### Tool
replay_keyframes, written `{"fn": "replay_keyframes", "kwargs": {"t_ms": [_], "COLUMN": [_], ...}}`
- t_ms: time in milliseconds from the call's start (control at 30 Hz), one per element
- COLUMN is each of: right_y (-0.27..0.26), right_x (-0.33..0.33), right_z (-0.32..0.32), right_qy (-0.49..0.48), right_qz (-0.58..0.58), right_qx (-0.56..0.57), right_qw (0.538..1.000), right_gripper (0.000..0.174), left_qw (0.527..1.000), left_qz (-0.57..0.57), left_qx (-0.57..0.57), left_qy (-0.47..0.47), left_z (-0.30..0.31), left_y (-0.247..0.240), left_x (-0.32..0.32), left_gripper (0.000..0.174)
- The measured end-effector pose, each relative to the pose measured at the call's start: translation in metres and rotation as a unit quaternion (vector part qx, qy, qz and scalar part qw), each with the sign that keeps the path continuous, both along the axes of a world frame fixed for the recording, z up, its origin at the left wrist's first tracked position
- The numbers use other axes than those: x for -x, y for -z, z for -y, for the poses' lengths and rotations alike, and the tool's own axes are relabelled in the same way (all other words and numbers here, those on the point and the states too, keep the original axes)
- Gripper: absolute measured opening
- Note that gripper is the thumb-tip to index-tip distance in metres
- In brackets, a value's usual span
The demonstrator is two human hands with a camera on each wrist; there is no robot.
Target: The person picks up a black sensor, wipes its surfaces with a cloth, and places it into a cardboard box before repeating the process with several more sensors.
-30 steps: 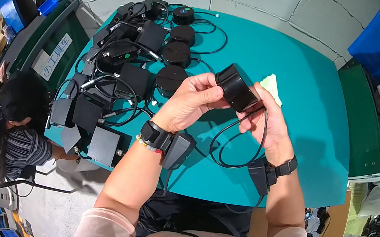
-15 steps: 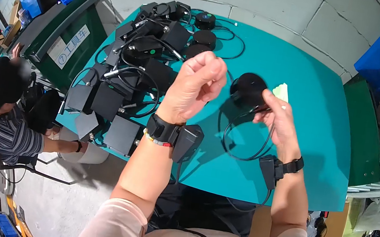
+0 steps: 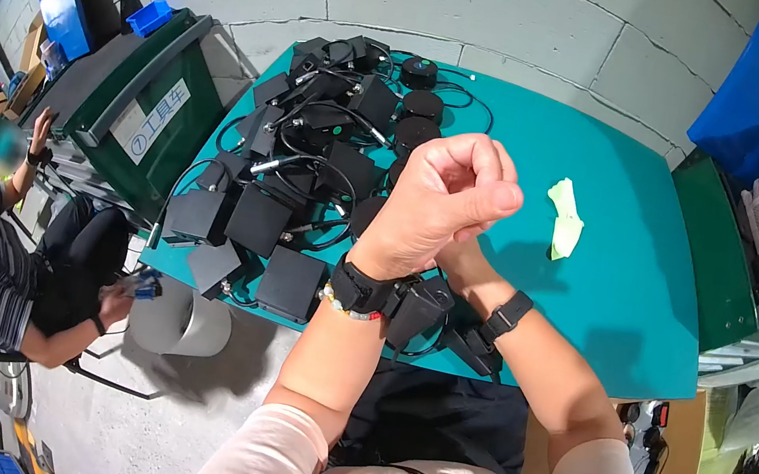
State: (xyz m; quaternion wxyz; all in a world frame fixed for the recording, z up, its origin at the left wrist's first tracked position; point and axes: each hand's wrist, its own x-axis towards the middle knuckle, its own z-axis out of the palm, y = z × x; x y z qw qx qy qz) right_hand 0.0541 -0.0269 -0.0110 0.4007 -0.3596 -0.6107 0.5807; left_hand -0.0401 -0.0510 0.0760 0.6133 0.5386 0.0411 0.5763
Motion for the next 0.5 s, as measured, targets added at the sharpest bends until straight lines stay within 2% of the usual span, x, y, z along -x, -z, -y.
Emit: {"fn": "replay_keyframes", "kwargs": {"t_ms": [67,100,167,233,267,300,333,367,500], "right_y": [0.005,0.018,0.032,0.030,0.027,0.010,-0.002,-0.010,-0.020], "right_x": [0.003,0.007,0.008,0.000,-0.007,-0.013,-0.019,-0.026,-0.062], "right_z": [0.001,-0.004,-0.008,-0.006,-0.002,0.010,0.021,0.031,0.063], "right_qy": [0.041,0.104,0.171,0.200,0.220,0.223,0.230,0.237,0.194], "right_qz": [0.034,0.093,0.150,0.311,0.358,0.369,0.367,0.366,0.399], "right_qx": [-0.068,-0.223,-0.363,-0.216,-0.199,-0.157,-0.133,-0.111,-0.178], "right_qw": [0.996,0.965,0.904,0.904,0.885,0.889,0.891,0.893,0.878], "right_gripper": [0.020,0.028,0.037,0.057,0.064,0.062,0.058,0.054,0.046], "left_qw": [1.000,0.999,0.998,0.998,0.997,0.995,0.996,0.995,0.992], "left_qz": [-0.018,-0.022,-0.022,-0.019,-0.018,-0.016,0.046,0.048,0.064], "left_qx": [0.020,0.024,0.028,0.027,0.031,0.035,0.035,0.024,0.015], "left_qy": [-0.014,-0.007,-0.042,-0.049,-0.068,-0.087,-0.060,-0.080,-0.104], "left_z": [0.004,0.005,0.006,0.009,0.012,0.015,0.013,0.017,0.027], "left_y": [0.001,0.003,0.004,0.006,0.005,0.005,0.010,0.010,0.010], "left_x": [0.000,0.001,0.006,0.015,0.020,0.024,0.029,0.034,0.049], "left_gripper": [0.032,0.032,0.031,0.033,0.034,0.035,0.023,0.025,0.032]}}
